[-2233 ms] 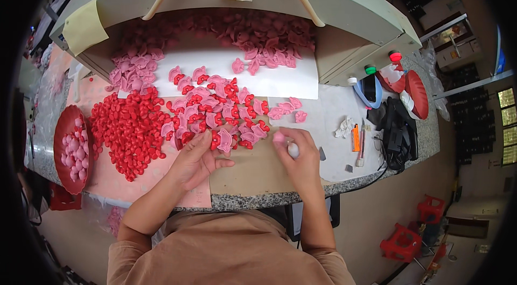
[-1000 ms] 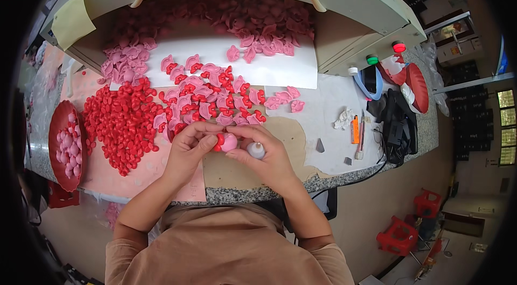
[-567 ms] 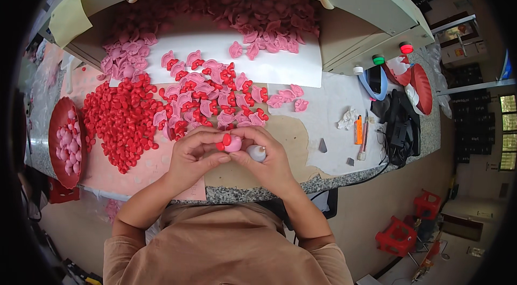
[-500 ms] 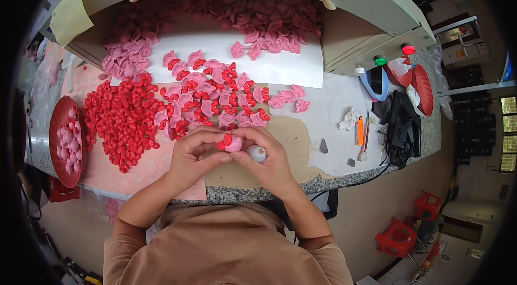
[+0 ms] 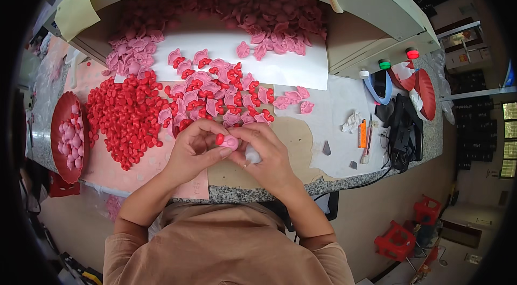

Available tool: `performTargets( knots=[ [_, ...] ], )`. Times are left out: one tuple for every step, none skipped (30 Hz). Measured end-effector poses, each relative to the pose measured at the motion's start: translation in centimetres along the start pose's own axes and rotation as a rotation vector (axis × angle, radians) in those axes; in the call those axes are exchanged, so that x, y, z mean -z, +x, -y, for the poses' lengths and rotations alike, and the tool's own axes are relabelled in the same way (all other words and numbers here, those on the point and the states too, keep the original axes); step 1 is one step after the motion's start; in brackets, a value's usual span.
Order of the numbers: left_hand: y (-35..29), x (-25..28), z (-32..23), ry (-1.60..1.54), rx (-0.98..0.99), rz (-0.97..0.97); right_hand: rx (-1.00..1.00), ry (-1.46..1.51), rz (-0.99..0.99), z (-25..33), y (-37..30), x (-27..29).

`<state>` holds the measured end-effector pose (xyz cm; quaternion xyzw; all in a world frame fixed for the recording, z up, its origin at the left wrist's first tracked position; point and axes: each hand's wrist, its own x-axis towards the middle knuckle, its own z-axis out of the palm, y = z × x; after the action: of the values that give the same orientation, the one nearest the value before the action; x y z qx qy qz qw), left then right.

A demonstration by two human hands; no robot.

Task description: Applying glue to small pink components and joining them together on a workbench.

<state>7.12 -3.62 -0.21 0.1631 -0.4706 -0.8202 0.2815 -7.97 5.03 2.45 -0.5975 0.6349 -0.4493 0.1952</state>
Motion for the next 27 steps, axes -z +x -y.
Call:
performTargets(
  knots=[
    [0.0,0.0,0.1,-0.009,-0.029,0.009,0.001,0.002,0.001,0.0,0.0,-0.1],
    [-0.1,0.1,0.1,-0.008,-0.03,0.008,0.037,-0.014,-0.004,-0.1,0.0,-0.2],
    [-0.2,0.1,0.1,-0.016,-0.023,0.001,0.073,-0.033,-0.009,-0.2,0.0,-0.2],
    [-0.2,0.1,0.2,-0.023,-0.017,-0.006,0.073,-0.033,-0.009,-0.2,0.0,-0.3],
    [-0.2,0.0,0.3,-0.023,-0.018,-0.007,0.105,-0.049,-0.009,-0.3,0.1,-0.3],
    [-0.1,0.1,0.3,-0.013,-0.035,0.001,0.14,-0.063,-0.009,-0.4,0.2,-0.3],
    [-0.1,0.1,0.2,-0.003,-0.051,0.008,0.145,-0.061,-0.008,-0.5,0.4,-0.3],
    [-0.1,0.0,0.1,0.0,-0.056,0.006,0.133,-0.028,0.018,-0.8,0.5,-0.1],
    [0.0,0.0,-0.1,0.048,-0.017,-0.008,0.12,0.004,0.043,-1.1,0.5,0.0],
    [0.0,0.0,-0.4,0.096,0.022,-0.023,0.124,0.006,0.043,-1.6,0.4,0.0],
    [0.0,0.1,-0.8,0.098,0.019,-0.025,0.022,0.16,0.06,-2.2,0.3,0.0],
    [0.0,0.4,-1.4,0.1,0.051,-0.019,-0.082,0.314,0.081,-2.5,0.2,0.1],
    [0.1,0.7,-1.7,0.102,0.084,-0.013,-0.081,0.316,0.089,-2.6,0.2,0.5],
    [0.3,1.1,-1.7,0.1,0.083,-0.021,-0.28,0.536,0.158,-2.6,0.1,0.9],
    [0.5,1.4,-1.9,0.02,0.185,-0.024,-0.482,0.753,0.228,-2.6,0.1,1.2],
    [0.7,1.7,-2.0,-0.062,0.287,-0.026,-0.484,0.755,0.239,-2.9,0.0,1.2],
    [0.9,2.0,-1.9,-0.065,0.285,-0.036,-0.482,0.794,0.263,-3.3,-0.2,1.0],
    [1.0,2.5,-1.5,-0.072,0.287,0.019,-0.482,0.835,0.286,-3.6,-0.4,0.8],
    [1.1,2.9,-1.3,-0.08,0.289,0.074,-0.485,0.839,0.296,-3.6,-0.3,0.7],
    [1.1,3.0,-1.3,-0.081,0.291,0.064,-0.444,0.802,0.317,-3.5,-0.2,0.6],
    [1.2,3.1,-1.2,-0.089,0.302,0.097,-0.404,0.765,0.335,-3.5,-0.2,0.5],
    [1.2,3.1,-1.2,-0.097,0.314,0.13,-0.409,0.77,0.339,-3.3,-0.1,0.5],
    [1.1,3.3,-1.3,-0.098,0.319,0.125,-0.41,0.775,0.364,-3.1,0.0,0.5],
    [1.2,3.4,-1.4,-0.065,0.328,0.158,-0.41,0.778,0.387,-3.0,0.1,0.6],
    [1.2,3.5,-1.4,-0.032,0.337,0.192,-0.412,0.781,0.386,-3.1,0.2,0.5],
    [1.2,3.6,-1.4,-0.032,0.34,0.191,-0.394,0.777,0.403,-3.1,0.2,0.5],
    [1.1,3.8,-1.3,-0.029,0.362,0.199,-0.376,0.773,0.419,-3.2,0.2,0.5]
  ],
)
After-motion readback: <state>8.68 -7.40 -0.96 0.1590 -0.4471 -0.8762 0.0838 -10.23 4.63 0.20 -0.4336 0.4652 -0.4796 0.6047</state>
